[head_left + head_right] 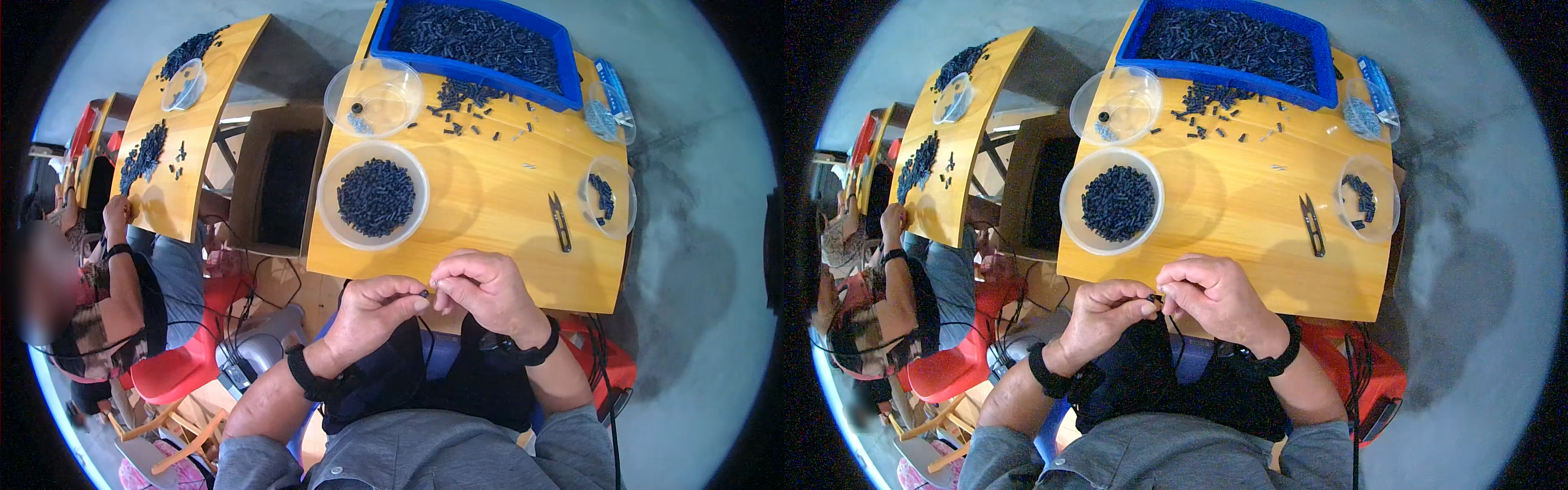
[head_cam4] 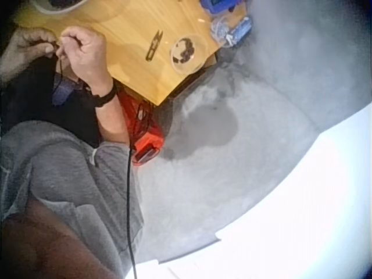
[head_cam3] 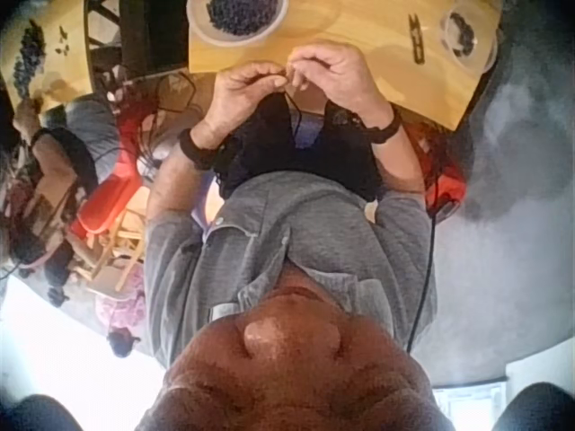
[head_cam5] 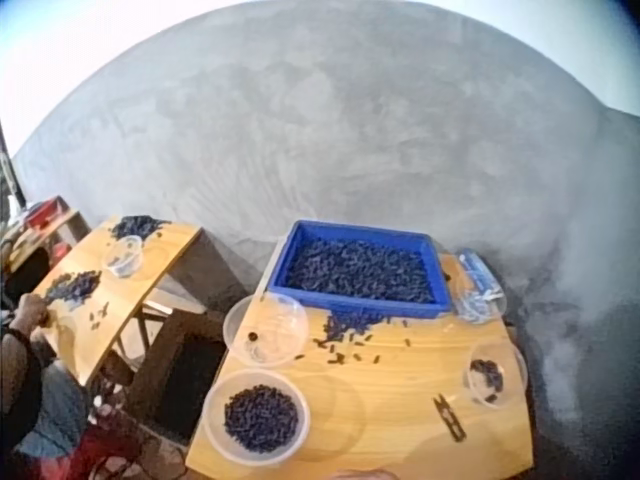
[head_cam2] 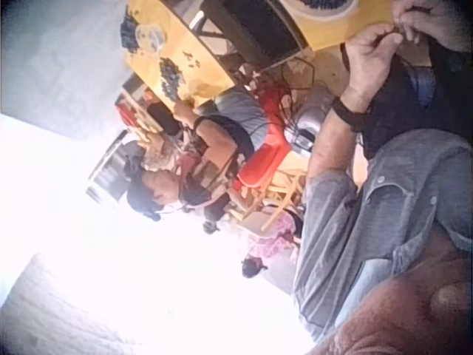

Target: Manually assemble small blue plastic components into finished parts.

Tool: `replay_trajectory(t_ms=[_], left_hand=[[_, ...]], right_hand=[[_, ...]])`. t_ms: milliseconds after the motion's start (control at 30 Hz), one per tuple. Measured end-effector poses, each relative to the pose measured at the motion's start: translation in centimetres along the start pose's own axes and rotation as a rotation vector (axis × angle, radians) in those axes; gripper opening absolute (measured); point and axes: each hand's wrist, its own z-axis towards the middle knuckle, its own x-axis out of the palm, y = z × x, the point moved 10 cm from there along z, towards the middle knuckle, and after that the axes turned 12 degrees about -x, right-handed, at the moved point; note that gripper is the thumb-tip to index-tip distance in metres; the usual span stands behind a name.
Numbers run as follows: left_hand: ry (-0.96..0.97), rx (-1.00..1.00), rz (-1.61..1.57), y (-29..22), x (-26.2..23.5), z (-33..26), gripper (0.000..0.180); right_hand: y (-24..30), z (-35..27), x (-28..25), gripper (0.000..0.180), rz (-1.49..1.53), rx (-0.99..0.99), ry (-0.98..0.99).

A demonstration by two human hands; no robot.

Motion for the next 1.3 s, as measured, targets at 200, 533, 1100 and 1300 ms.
replay_trajectory(t_ms=[200, 533, 1100, 1300], left_hand=[[-0.009, 0.028, 0.009, -0.6, -0.2, 0.2, 0.010], [-0.008, 0.010, 0.024, -0.2, -0.3, 0.3, 0.007], [0.004, -0.078, -0.092, 0.4, -0.4, 0.6, 0.008], [0.039, -0.101, -0.175, 0.4, -0.4, 0.6, 0.008]], right_hand=[[0.8, 0.4, 0.7, 0.010, -0.095, -0.101, 0.106], [0.8, 0.7, 1.5, 0.007, -0.218, -0.099, 0.139], [0.9, 1.1, 1.4, 0.007, -0.285, -0.034, 0.099], [2.2, 0.7, 1.7, 0.009, -0.425, -0.276, 0.020]])
